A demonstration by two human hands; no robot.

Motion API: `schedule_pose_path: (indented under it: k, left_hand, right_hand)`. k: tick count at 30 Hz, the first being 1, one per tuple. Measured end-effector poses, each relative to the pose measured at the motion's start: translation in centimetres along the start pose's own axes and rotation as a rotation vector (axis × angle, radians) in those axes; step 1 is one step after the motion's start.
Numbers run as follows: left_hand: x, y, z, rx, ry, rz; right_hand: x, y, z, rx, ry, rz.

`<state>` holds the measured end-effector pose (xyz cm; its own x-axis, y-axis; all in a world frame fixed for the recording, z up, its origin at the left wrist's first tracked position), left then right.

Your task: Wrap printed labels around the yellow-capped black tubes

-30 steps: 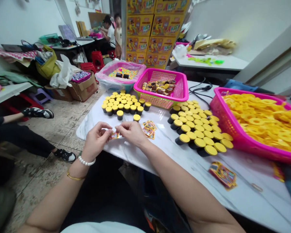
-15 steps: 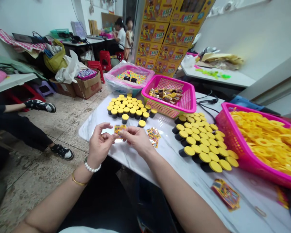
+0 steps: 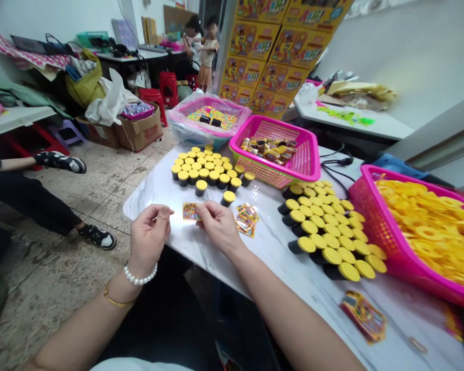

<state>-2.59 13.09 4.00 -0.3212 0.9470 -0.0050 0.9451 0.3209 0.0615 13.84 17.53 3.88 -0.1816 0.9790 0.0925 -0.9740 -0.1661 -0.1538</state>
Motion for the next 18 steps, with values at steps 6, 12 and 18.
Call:
schedule_pose_path:
  k: [6, 12, 18]
  left_hand:
    - [-0.3, 0.4, 0.5, 0.052, -0.003, 0.036]
    - [0.2, -0.1, 0.7, -0.063, -0.050, -0.027]
    - [0.1, 0.3, -0.2, 0.020, 0.017, 0.018]
  right_hand:
    - [-0.1, 0.2, 1.1, -0.037, -0.077, 0.016]
    - [-0.1, -0.6, 1.2, -0.087, -0.128, -0.046]
    - [-0.3, -0.1, 1.4, -0.160, -0.223, 0.002]
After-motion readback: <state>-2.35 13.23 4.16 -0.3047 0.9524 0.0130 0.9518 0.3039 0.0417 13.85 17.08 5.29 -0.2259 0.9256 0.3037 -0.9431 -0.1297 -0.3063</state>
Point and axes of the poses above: each hand's wrist, its own x-axis towards the middle knuckle, its own y-axis out of the palm, z = x × y, the point moved 9 cm from there along x, towards the middle knuckle, and after that the axes turned 7 degrees about -y, right-handed, at the moved point
